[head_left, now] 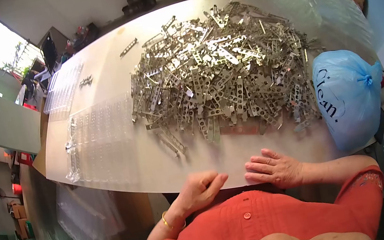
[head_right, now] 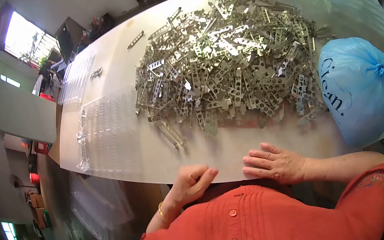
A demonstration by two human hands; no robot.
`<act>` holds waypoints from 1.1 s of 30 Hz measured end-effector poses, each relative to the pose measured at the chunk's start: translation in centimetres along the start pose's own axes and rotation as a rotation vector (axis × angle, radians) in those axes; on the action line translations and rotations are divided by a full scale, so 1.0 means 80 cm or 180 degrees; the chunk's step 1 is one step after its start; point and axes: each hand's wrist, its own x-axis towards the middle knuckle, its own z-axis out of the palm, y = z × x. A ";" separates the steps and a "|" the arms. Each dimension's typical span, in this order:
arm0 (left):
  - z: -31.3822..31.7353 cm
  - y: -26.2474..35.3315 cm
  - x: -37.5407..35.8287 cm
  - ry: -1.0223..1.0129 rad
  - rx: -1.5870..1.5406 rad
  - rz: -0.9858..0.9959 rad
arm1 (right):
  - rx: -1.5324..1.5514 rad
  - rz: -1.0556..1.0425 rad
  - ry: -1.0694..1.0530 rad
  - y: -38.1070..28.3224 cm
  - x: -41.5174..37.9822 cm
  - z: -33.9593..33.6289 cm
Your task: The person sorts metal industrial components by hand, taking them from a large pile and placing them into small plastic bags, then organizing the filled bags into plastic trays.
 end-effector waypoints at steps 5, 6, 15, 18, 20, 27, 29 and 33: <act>0.019 -0.005 0.043 0.0155 0.0263 0.0735 | -0.0077 0.0060 0.0127 0.000 -0.007 0.000; 0.012 -0.009 0.048 0.0175 0.0431 0.0801 | -0.0041 -0.0018 0.0141 0.004 0.003 0.001; -0.015 -0.050 0.028 0.1162 0.0617 0.0137 | 0.0375 0.0348 0.0274 -0.002 0.012 -0.006; -0.040 -0.078 0.020 0.1908 0.1172 -0.0359 | 0.0507 0.0422 0.0237 -0.003 0.014 -0.012; -0.057 -0.094 0.018 0.2160 0.1358 -0.0550 | 0.0549 0.0436 0.0203 -0.005 0.013 -0.012; -0.087 -0.136 0.027 0.1874 0.1819 -0.1543 | 0.0166 0.0423 0.0146 -0.010 0.017 -0.011; -0.087 -0.143 0.030 0.1821 0.1739 -0.1622 | 0.0204 0.0453 0.0136 -0.012 0.016 -0.010; -0.090 -0.161 0.024 0.2103 0.1477 -0.1287 | 0.0082 0.0366 0.0271 -0.011 0.021 -0.008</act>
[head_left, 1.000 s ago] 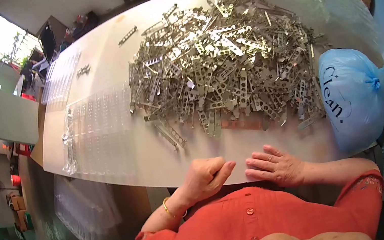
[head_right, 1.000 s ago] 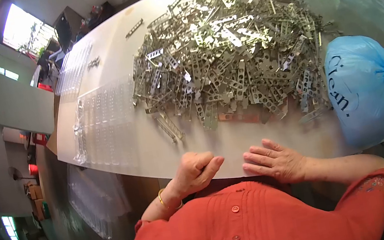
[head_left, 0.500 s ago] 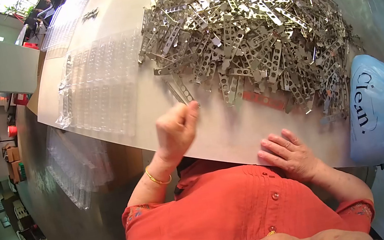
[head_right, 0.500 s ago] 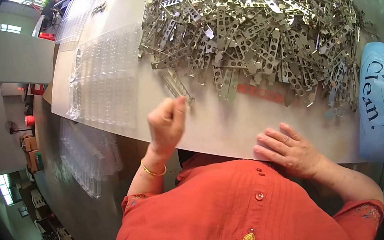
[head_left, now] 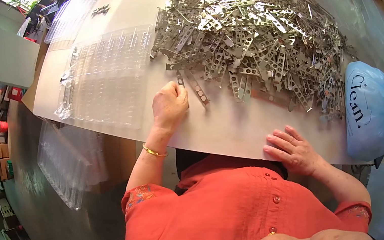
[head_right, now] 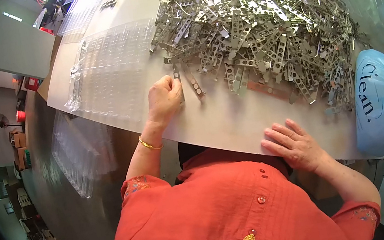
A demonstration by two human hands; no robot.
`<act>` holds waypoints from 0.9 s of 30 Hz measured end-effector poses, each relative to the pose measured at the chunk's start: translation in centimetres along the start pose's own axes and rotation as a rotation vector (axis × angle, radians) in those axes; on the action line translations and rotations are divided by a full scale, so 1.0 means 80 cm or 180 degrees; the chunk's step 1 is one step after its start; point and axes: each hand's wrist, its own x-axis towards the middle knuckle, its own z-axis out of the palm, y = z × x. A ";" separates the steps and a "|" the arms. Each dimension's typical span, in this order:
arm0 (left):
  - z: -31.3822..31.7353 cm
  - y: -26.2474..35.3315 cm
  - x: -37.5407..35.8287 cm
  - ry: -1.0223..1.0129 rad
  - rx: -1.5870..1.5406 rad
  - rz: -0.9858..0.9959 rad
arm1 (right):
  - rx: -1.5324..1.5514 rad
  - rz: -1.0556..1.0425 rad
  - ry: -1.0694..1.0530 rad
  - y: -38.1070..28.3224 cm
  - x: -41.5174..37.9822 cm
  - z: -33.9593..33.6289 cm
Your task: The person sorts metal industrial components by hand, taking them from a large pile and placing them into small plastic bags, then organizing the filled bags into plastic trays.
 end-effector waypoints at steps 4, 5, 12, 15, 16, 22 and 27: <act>-0.032 0.037 0.006 -0.0767 -0.1240 -0.0232 | -0.0038 0.0036 -0.0066 0.000 -0.002 -0.004; -0.034 0.045 0.011 -0.1265 -0.2251 -0.0392 | -0.0032 0.0023 -0.0123 0.000 -0.001 -0.009; 0.020 0.112 0.056 -0.3101 -0.3503 0.0198 | 0.1711 0.0327 0.0502 0.015 0.025 -0.027; 0.035 0.141 0.068 -0.3581 -0.3750 0.0284 | 0.2836 0.1040 0.1337 0.029 0.064 -0.033; 0.039 0.148 0.070 -0.3773 -0.3844 0.0218 | 0.3692 0.1494 0.1783 0.036 0.079 -0.036; 0.061 0.151 0.064 -0.4212 -0.4055 0.0153 | 0.5771 0.1329 0.1834 0.066 0.148 -0.066; 0.067 0.138 0.058 -0.4385 -0.4080 0.0038 | 0.5661 0.1114 0.1875 0.073 0.164 -0.048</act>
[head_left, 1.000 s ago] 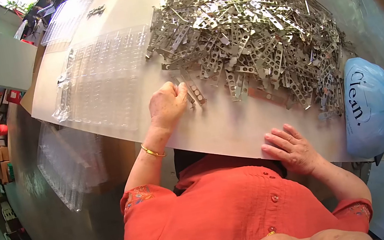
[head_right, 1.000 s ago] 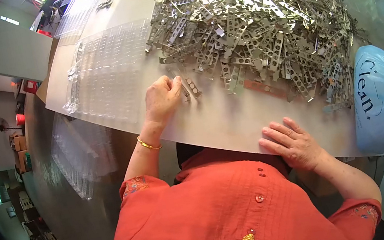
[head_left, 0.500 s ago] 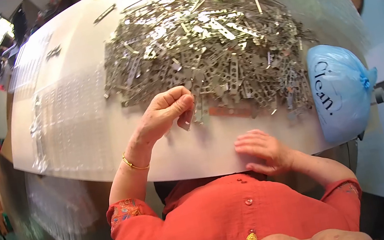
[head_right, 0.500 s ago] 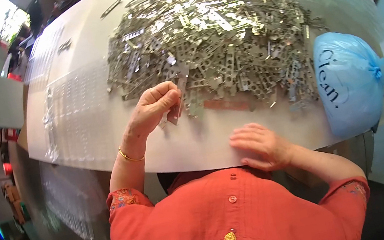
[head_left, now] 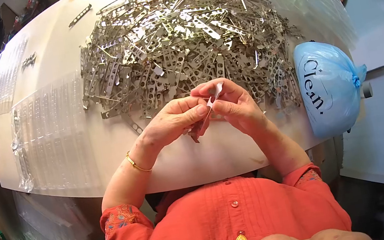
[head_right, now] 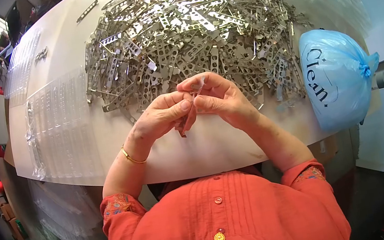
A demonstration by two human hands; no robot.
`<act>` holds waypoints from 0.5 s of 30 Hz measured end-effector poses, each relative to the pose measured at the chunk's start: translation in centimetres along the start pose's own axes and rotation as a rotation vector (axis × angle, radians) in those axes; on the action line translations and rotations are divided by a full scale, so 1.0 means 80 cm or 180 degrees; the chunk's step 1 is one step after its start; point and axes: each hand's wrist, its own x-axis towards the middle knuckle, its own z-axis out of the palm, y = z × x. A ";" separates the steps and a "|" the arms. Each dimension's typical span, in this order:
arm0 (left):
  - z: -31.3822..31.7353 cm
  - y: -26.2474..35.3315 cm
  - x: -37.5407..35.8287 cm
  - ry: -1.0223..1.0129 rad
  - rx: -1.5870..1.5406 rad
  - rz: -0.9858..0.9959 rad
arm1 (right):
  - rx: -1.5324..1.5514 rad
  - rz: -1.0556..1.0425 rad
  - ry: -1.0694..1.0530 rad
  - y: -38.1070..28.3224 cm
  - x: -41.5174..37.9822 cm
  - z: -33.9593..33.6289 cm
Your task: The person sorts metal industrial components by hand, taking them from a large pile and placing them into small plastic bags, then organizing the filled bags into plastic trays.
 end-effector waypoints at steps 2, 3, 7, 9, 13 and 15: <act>0.003 0.000 -0.005 0.0156 0.0147 -0.0119 | 0.0107 -0.0007 0.0039 0.009 0.003 -0.008; 0.004 0.001 -0.005 0.0164 0.0134 -0.0108 | 0.0219 -0.0061 0.0091 0.010 0.006 -0.008; 0.000 -0.004 -0.001 0.0766 0.0063 -0.0113 | -0.0176 -0.0114 0.1011 0.003 0.013 -0.008; -0.003 -0.004 0.000 0.0827 0.0238 0.0098 | -0.0200 -0.0094 0.1273 0.000 0.013 -0.008; 0.002 -0.005 -0.002 0.0487 0.0224 0.0043 | -0.0358 0.0091 0.0983 0.000 0.011 -0.008; 0.004 -0.003 -0.001 0.0453 -0.0058 -0.0012 | -0.0319 0.0165 0.0932 0.002 0.010 -0.004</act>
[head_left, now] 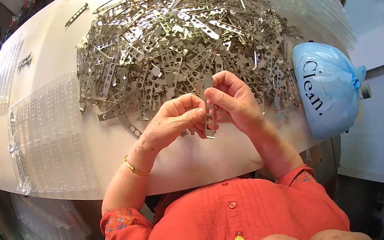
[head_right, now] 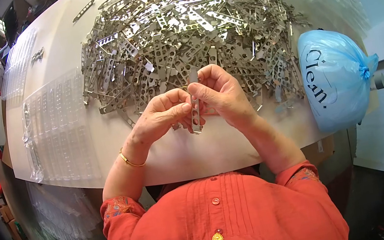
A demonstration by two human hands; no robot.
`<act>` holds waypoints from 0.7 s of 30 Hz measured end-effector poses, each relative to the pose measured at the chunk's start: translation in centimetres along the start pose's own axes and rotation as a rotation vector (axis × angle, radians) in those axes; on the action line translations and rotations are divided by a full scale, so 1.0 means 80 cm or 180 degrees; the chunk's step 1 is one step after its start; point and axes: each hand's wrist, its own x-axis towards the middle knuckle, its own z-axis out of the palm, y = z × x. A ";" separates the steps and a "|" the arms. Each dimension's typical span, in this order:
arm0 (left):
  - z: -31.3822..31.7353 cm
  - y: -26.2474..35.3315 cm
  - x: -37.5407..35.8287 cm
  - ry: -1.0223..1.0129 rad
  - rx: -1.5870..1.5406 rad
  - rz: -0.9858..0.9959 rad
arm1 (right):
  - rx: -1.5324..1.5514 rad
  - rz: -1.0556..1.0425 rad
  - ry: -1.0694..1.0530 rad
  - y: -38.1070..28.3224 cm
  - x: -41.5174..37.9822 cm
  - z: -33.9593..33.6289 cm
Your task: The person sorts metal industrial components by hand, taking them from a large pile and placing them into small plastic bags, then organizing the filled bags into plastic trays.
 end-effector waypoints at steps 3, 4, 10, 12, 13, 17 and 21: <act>-0.005 -0.002 0.000 0.0103 0.0084 -0.0230 | 0.0265 0.0013 -0.0056 0.002 -0.004 -0.001; -0.004 -0.001 0.000 0.0081 -0.0032 -0.0206 | 0.0390 0.0008 -0.0121 0.000 -0.006 0.000; -0.005 -0.003 0.003 -0.0005 -0.0353 -0.0135 | 0.0414 0.0019 -0.0253 0.001 -0.006 -0.005; -0.005 -0.004 0.003 0.0053 -0.0410 -0.0157 | 0.0414 0.0097 -0.0209 0.000 -0.005 -0.005; -0.005 -0.004 0.004 0.0032 -0.0391 -0.0171 | 0.0438 0.0089 -0.0223 0.002 -0.005 -0.005; -0.005 -0.004 0.004 -0.0014 -0.0414 -0.0251 | 0.0394 0.0048 -0.0308 0.008 -0.005 -0.012; -0.004 -0.003 0.005 -0.0030 -0.0409 -0.0249 | 0.0546 0.0124 -0.0327 0.005 -0.007 -0.012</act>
